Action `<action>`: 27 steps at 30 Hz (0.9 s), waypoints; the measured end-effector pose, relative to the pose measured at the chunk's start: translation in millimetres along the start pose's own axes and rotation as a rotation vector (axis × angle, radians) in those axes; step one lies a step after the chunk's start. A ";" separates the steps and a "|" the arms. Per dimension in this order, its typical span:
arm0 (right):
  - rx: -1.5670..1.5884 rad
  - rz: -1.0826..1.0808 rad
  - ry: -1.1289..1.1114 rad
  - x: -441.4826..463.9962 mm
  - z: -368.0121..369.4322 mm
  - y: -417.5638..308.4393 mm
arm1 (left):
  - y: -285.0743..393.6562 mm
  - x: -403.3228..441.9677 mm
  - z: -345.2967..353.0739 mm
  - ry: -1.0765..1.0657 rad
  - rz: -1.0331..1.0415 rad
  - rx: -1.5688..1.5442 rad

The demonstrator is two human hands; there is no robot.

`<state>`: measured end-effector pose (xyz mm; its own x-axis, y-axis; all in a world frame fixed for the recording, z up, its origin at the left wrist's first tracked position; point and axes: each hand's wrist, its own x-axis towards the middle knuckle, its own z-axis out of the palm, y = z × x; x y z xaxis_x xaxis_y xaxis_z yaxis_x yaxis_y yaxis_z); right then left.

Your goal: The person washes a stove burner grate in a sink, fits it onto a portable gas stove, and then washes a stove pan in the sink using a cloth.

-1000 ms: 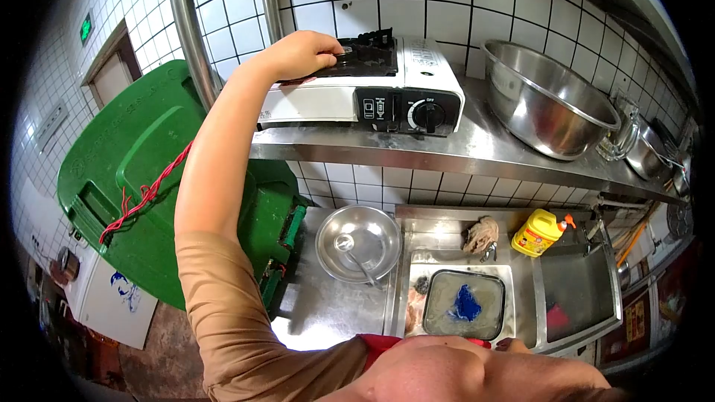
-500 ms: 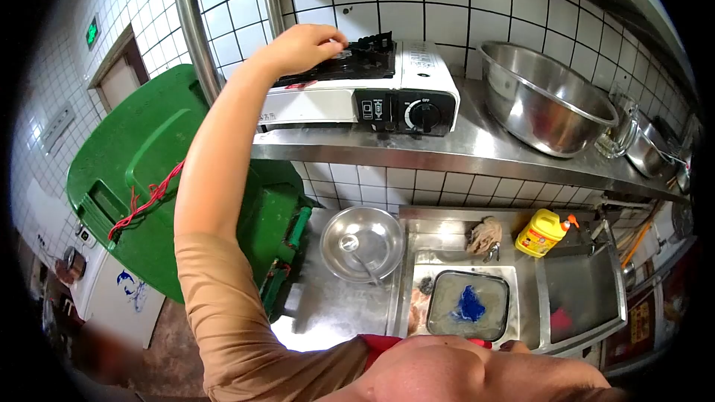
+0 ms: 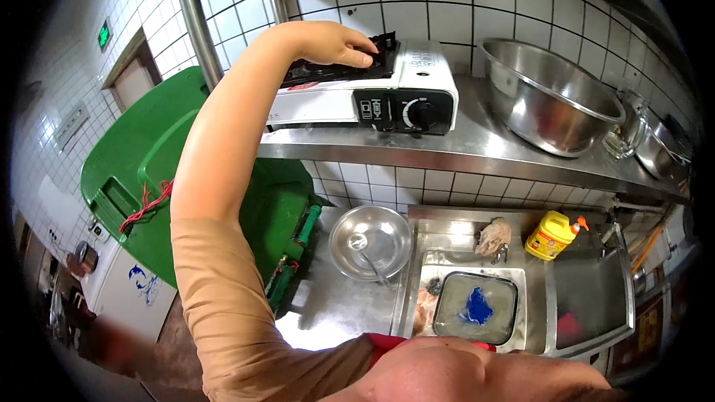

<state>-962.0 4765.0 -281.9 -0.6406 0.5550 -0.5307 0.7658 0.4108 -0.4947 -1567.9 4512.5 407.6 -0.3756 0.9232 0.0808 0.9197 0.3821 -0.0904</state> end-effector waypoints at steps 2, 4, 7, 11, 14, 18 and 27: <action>0.029 -0.035 -0.045 2.8 -3.2 8.6 | -3.2 -0.3 -4.9 -0.049 0.032 -0.028; 0.083 -0.059 -0.086 4.6 -5.9 13.5 | -6.1 3.4 -7.4 -0.081 0.044 -0.039; 0.097 -0.080 -0.118 9.2 -5.9 19.9 | -5.7 2.9 -5.9 -0.080 -0.004 -0.085; -0.050 -0.085 -0.083 29.9 0.7 27.4 | -21.6 4.0 -6.0 -0.163 -0.015 -0.114; -0.122 -0.097 -0.070 42.1 9.1 39.7 | -26.0 -0.2 -3.5 -0.165 -0.068 -0.093; -0.213 -0.129 -0.057 58.8 23.4 65.3 | -38.4 4.8 8.5 -0.137 -0.003 -0.210; -0.257 -0.205 0.021 34.3 -10.7 10.5 | -37.7 -13.5 -0.6 -0.027 0.012 -0.123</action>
<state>-975.4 4796.1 -298.0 -0.7835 0.4554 -0.4228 0.6121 0.6832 -0.3983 -1597.5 4485.6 410.5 -0.3664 0.9289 0.0534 0.9304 0.3651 0.0317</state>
